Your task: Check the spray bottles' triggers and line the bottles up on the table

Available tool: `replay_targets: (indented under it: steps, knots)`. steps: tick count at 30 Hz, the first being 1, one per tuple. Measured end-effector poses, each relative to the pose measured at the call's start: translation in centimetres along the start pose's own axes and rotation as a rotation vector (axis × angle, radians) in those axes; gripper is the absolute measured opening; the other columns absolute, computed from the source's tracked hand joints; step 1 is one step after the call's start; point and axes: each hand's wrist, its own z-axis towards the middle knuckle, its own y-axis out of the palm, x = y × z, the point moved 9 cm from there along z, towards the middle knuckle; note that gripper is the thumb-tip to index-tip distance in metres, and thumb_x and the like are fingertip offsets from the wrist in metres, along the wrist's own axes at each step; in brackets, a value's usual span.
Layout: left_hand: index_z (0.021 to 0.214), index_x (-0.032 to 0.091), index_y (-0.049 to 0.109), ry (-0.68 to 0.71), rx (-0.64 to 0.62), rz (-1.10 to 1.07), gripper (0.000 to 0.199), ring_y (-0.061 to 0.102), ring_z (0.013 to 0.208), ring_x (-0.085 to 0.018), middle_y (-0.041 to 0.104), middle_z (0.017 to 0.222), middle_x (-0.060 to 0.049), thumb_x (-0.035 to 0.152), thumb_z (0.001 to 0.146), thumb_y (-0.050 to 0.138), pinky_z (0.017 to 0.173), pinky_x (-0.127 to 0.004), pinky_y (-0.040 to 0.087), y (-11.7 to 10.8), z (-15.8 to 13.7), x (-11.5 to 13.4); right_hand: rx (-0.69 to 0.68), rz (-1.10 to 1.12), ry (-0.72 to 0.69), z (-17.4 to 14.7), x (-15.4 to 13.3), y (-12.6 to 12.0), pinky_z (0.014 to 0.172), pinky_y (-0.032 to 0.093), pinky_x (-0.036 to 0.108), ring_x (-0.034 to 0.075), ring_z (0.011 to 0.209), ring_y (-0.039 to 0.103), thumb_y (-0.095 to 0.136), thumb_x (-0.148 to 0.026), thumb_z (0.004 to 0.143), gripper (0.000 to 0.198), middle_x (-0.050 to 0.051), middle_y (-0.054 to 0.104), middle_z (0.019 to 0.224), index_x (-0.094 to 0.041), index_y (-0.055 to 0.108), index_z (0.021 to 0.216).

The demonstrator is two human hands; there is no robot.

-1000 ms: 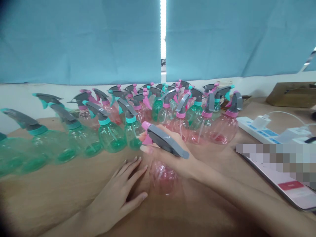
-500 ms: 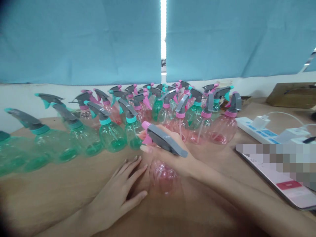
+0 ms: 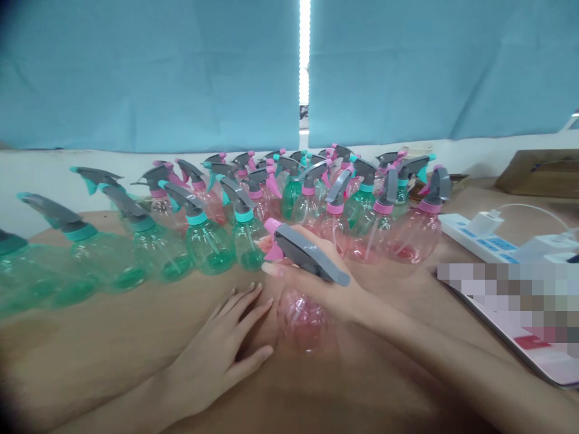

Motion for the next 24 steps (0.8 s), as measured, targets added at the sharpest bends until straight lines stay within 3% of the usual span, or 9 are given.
replay_targets:
  steps: [5, 14, 18, 24]
  knots:
    - [0.138, 0.016, 0.046, 0.013, 0.018, -0.002, 0.058, 0.037, 0.132, -0.033, 0.040, 0.145, -0.015, 0.052, 0.092, 0.049, 0.108, -0.052, 0.029, -0.2, 0.0, 0.1, 0.040, -0.052, 0.039, -0.3, 1.0, -0.6, 0.081, 0.048, 0.030, 0.017, 0.090, 0.061, 0.066, -0.044, 0.081, 0.034, 0.000, 0.067, 0.095, -0.031, 0.064, 0.112]
    - [0.138, 0.016, 0.045, 0.015, -0.003, 0.006, 0.058, 0.036, 0.133, -0.032, 0.040, 0.146, -0.016, 0.053, 0.093, 0.048, 0.108, -0.053, 0.028, -0.1, 0.1, 0.2, 0.035, -0.033, 0.070, -0.4, 1.9, -0.7, 0.087, 0.048, 0.031, 0.016, 0.091, 0.061, 0.065, -0.038, 0.083, 0.028, -0.001, 0.067, 0.097, -0.030, 0.065, 0.110]
    - [0.138, 0.016, 0.045, 0.007, -0.012, 0.010, 0.058, 0.036, 0.134, -0.032, 0.039, 0.146, -0.016, 0.052, 0.093, 0.048, 0.108, -0.054, 0.029, -0.1, 0.1, 0.2, 0.047, -0.008, 0.078, -0.6, 1.6, -0.8, 0.087, 0.048, 0.029, 0.015, 0.088, 0.063, 0.067, -0.040, 0.081, 0.024, -0.002, 0.067, 0.083, -0.029, 0.067, 0.103]
    - [0.138, 0.016, 0.045, 0.002, -0.014, 0.010, 0.059, 0.035, 0.134, -0.032, 0.039, 0.147, -0.016, 0.053, 0.093, 0.047, 0.108, -0.054, 0.029, 0.0, 0.2, 0.1, 0.050, 0.002, 0.074, -0.5, 1.4, -0.7, 0.082, 0.050, 0.028, 0.014, 0.083, 0.064, 0.069, -0.039, 0.079, 0.015, -0.003, 0.068, 0.083, -0.027, 0.068, 0.089]
